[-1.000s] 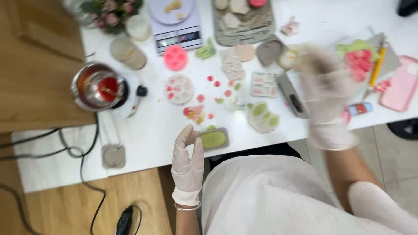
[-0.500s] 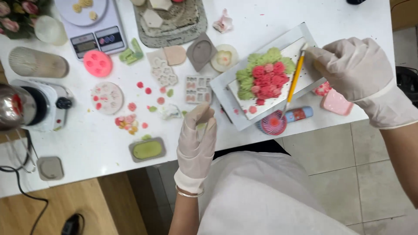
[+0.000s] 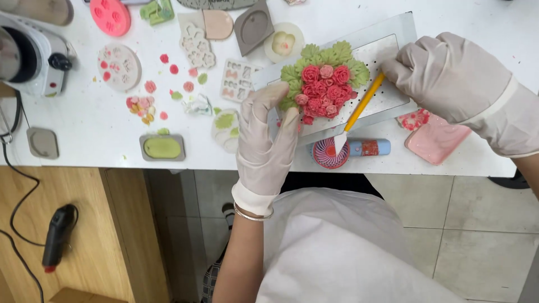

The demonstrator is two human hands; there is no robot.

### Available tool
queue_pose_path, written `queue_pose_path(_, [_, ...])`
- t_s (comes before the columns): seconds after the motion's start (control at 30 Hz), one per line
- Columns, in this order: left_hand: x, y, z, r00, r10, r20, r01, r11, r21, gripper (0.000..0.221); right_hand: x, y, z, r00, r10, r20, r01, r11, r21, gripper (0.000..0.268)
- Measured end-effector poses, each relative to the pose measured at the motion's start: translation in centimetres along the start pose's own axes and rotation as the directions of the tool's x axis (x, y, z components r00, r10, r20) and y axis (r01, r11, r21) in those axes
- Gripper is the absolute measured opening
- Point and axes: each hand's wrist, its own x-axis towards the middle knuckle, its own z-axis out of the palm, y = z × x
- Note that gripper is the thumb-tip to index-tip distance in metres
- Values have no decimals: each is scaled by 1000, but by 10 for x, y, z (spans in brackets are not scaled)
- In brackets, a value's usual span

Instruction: The user is sculpting and assembling small wax flowers to create a decorative floral arrangement.

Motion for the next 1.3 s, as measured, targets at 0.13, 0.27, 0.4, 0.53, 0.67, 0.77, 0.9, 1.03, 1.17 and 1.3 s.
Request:
queue_pose_path(0.13, [-1, -2, 4, 999, 11, -39, -10, 999, 43, 36, -7, 5, 25, 989, -65, -134, 65, 998, -2, 22])
queue_pose_path(0.27, [0, -6, 8, 996, 27, -85, -24, 999, 34, 36, -17, 5, 24, 982, 24, -187, 39, 944, 327, 27])
queue_pose_path(0.4, [2, -8, 17, 992, 31, -120, -25, 998, 55, 37, -44, -31, 14, 848, 406, -341, -30, 679, 734, 10])
queue_pose_path(0.53, [3, -8, 19, 991, 23, -135, -19, 999, 29, 37, -37, -58, 8, 721, 681, 132, 204, -390, 898, 10])
queue_pose_path(0.67, [0, -10, 12, 992, -20, -121, 17, 999, -31, 36, -24, -59, -2, 663, 695, 280, 181, -512, 840, 10])
queue_pose_path(0.77, [-2, -13, 5, 992, -6, -124, 9, 1000, 26, 35, -25, -50, -2, 754, 609, 246, 199, -568, 798, 17])
queue_pose_path(0.9, [-5, -11, -2, 993, 2, -114, 5, 998, 66, 34, -23, -53, -17, 745, 626, 229, 228, -562, 795, 7])
queue_pose_path(1.03, [-7, -11, -7, 993, -47, -104, 51, 998, 36, 33, -15, -54, -28, 727, 657, 199, 80, -369, 926, 11])
queue_pose_path(1.17, [-9, -15, -11, 991, -64, -116, 72, 996, 61, 31, -9, -52, -44, 728, 631, 269, -108, -282, 953, 12])
queue_pose_path(1.3, [-10, -18, -13, 990, -78, -117, 87, 993, 76, 30, -3, -47, -38, 769, 614, 181, -22, -257, 966, 11])
